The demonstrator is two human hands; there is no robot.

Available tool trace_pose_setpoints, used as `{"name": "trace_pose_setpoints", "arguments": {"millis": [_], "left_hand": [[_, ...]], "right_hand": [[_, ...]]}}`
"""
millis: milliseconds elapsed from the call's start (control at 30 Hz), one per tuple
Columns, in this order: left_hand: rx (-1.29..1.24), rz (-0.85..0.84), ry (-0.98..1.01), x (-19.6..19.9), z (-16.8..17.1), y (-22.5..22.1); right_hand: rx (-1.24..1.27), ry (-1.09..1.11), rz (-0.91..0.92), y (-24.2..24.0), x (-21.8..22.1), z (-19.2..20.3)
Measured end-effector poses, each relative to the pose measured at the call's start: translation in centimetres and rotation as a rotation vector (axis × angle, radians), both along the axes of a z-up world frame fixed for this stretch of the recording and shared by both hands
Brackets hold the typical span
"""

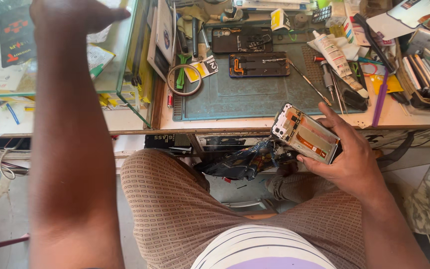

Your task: The person handles a green smartphone battery, peels off a protective film, and places it on the workbench. Then they pick up a disassembled phone chassis and apply adhesive from a tube along its edges. Finally, they pick up a black battery and align it with the phone chassis.

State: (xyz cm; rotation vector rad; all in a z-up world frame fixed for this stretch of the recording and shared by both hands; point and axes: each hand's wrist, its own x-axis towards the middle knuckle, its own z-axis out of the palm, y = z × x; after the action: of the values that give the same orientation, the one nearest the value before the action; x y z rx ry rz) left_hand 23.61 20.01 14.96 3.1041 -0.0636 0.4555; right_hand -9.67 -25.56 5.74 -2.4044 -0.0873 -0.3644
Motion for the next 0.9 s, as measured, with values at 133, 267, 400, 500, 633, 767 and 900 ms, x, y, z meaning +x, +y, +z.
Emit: {"name": "trace_pose_setpoints", "arguments": {"millis": [133,267,400,500,633,767,900], "left_hand": [[0.016,0.107,0.227,3.1,-1.1,2.7],[0.069,0.013,0.271,4.4,-1.0,4.6],[-0.020,0.059,0.081,1.1,0.2,3.7],[-0.019,-0.317,-0.391,-4.2,0.4,-0.3],[-0.471,-0.532,-0.145,-12.1,-2.0,-8.6],[-0.475,-0.559,-0.048,-17.5,-5.1,-13.3],[-0.456,-0.685,0.003,-19.5,-9.1,-16.0]], "right_hand": [[0.038,0.042,-0.027,-0.6,-0.2,0.0],[0.092,0.048,-0.013,-1.5,-0.1,-0.1],[0.017,0.074,-0.018,-2.3,1.5,-0.2],[-0.024,0.074,0.076,-2.6,4.3,-0.3],[-0.149,0.177,0.155,-1.6,9.5,-0.1],[-0.187,0.337,0.184,-0.3,13.3,0.0],[-0.041,0.340,0.225,-1.5,14.9,0.5]]}}
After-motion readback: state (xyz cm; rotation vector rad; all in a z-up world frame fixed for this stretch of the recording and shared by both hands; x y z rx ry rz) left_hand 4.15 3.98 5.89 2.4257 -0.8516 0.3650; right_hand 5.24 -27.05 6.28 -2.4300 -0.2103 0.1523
